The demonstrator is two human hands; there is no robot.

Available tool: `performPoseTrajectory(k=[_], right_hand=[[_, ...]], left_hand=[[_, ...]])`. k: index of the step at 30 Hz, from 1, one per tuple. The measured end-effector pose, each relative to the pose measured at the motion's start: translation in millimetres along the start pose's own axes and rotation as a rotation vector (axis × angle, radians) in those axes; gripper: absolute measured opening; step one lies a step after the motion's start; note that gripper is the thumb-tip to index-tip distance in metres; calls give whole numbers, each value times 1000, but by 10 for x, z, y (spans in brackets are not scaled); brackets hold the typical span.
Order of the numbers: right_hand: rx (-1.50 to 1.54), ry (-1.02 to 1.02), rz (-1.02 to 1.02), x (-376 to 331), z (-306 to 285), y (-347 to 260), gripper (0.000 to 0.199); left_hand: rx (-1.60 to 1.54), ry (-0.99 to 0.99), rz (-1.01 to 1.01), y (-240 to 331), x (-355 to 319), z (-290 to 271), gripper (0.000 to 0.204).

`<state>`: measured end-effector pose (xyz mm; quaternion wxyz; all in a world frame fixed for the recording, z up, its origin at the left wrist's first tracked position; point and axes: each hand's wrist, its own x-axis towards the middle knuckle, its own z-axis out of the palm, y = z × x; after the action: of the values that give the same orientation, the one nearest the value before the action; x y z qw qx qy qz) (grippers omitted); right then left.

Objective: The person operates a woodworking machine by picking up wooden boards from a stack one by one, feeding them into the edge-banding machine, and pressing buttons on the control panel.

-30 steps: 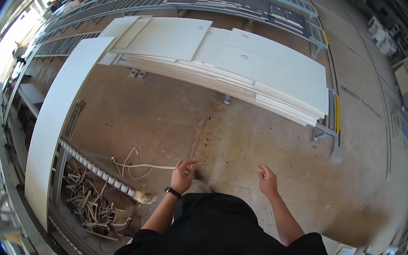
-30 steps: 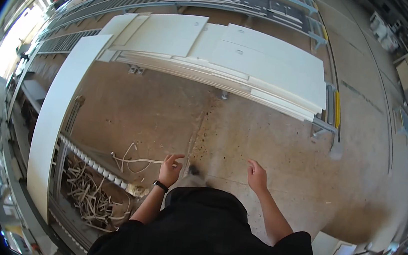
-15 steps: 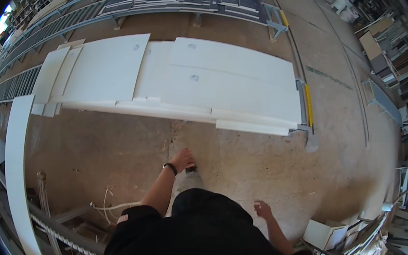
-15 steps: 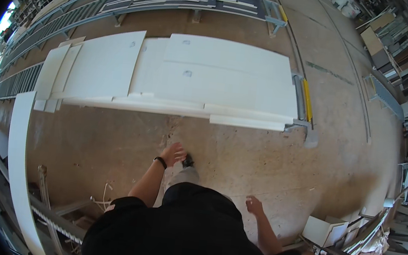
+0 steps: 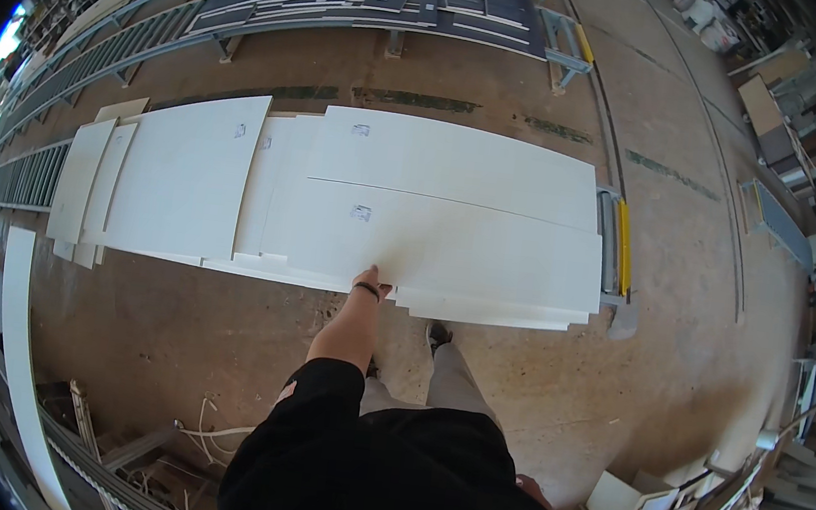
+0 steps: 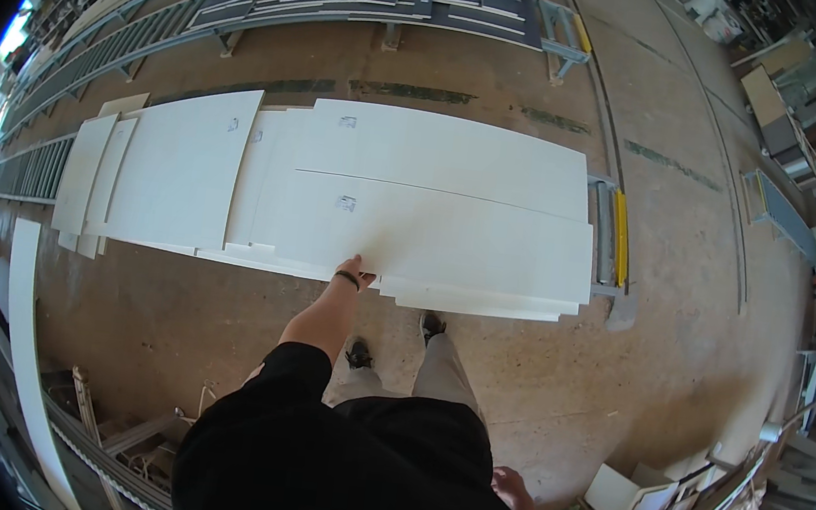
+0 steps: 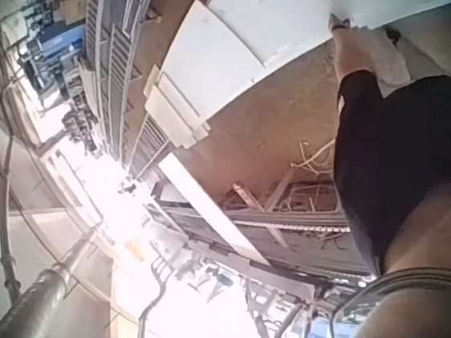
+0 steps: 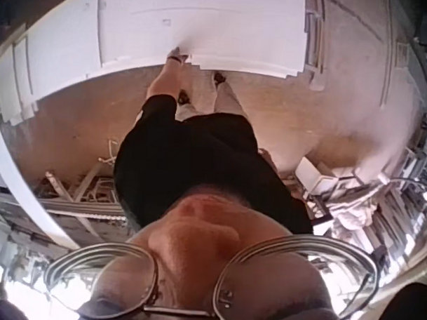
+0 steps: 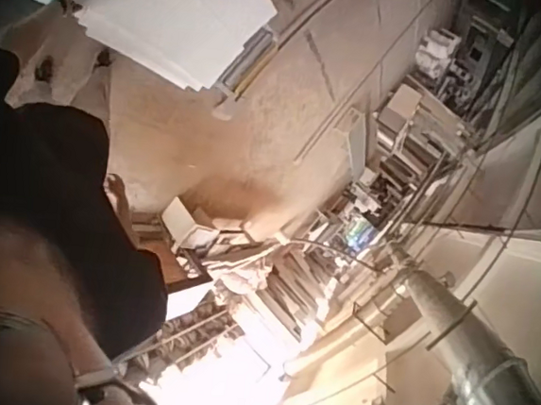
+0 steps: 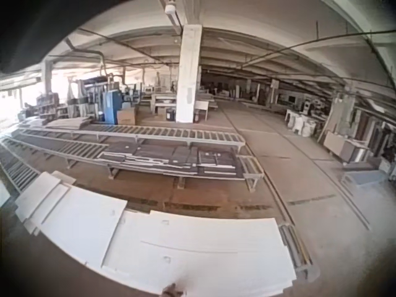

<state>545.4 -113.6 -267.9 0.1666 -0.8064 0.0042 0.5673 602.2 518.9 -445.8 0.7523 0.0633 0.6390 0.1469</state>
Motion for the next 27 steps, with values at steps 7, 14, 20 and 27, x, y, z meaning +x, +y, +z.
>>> performPoseTrajectory(k=[7,14,20,27], right_hand=[[-488,407,87,1509,-2427,-1228,13],[-383,841,-393,2567,-3853,-2563,28],[-94,272,-388,2477,-3880,-2053,41],[-345,-265,-360,2490,-2779,-3386,51]], left_hand=[[-91,54,243,-470,-434,-579,39],[-305,-317,136,-846,-1474,-1236,40],[-388,-249,230,-1436,-2069,-1551,39],[-519,-151,486,-2078,-3494,-2763,33]])
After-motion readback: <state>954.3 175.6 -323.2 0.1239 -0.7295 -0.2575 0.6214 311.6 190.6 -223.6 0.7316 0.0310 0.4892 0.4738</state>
